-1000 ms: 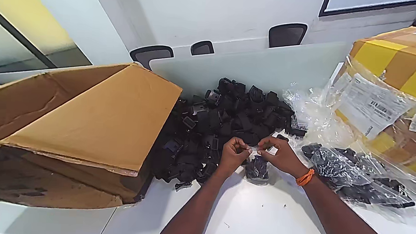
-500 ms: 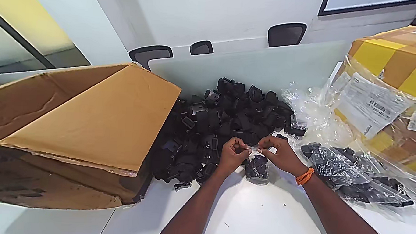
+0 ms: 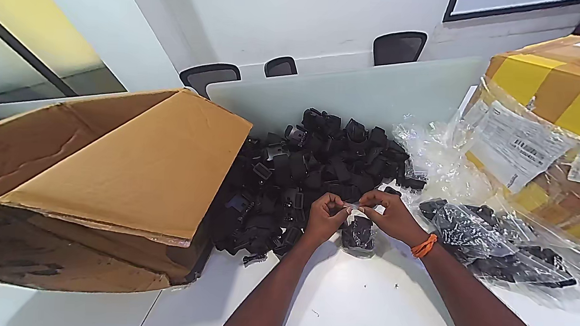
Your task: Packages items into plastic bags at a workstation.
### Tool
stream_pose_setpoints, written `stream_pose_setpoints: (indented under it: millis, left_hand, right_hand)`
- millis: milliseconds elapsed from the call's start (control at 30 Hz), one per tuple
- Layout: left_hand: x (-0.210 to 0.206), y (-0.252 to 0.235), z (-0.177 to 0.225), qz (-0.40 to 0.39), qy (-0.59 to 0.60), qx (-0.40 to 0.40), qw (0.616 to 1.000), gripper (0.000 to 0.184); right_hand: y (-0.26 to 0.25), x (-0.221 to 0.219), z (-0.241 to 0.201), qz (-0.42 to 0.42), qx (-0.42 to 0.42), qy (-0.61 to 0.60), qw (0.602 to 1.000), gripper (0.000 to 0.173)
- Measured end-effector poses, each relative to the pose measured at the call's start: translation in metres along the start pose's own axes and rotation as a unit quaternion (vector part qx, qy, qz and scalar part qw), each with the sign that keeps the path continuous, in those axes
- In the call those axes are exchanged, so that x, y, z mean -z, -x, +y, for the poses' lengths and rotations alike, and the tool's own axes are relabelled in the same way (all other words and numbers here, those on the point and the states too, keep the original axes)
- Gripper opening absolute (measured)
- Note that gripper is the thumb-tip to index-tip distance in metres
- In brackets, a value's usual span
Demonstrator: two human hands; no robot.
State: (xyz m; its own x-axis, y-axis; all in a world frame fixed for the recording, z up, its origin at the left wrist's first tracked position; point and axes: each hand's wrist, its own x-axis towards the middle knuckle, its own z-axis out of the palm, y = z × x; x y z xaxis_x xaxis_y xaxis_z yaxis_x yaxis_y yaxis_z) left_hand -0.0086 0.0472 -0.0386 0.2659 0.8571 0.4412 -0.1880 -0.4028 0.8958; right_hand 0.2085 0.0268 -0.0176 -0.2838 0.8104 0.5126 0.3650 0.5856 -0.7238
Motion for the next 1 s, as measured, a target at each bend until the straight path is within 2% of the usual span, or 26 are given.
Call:
stream_pose_setpoints:
  millis: [133,333,1000]
  left_hand:
    - [0.0002,-0.0002,-0.0005,0.004,-0.005,0.0,1.0,0.02]
    - [-0.0011,0.0012,-0.0007,-0.035,-0.009,0.004,0.999,0.028]
    - [-0.0013,0.0021,-0.0039,-0.018,-0.062,-0.007,0.998,0.025]
  right_hand:
    - [-0.0001,-0.0002,0.0005,-0.004,0.001,-0.002,1.0,0.015]
    - [-0.0002,-0.0014,0.0001,0.003,-0.001,-0.004,1.0,0.013]
    - [0.0008,-0.004,0.0006,-0.01,0.005,0.023,1.0,0.015]
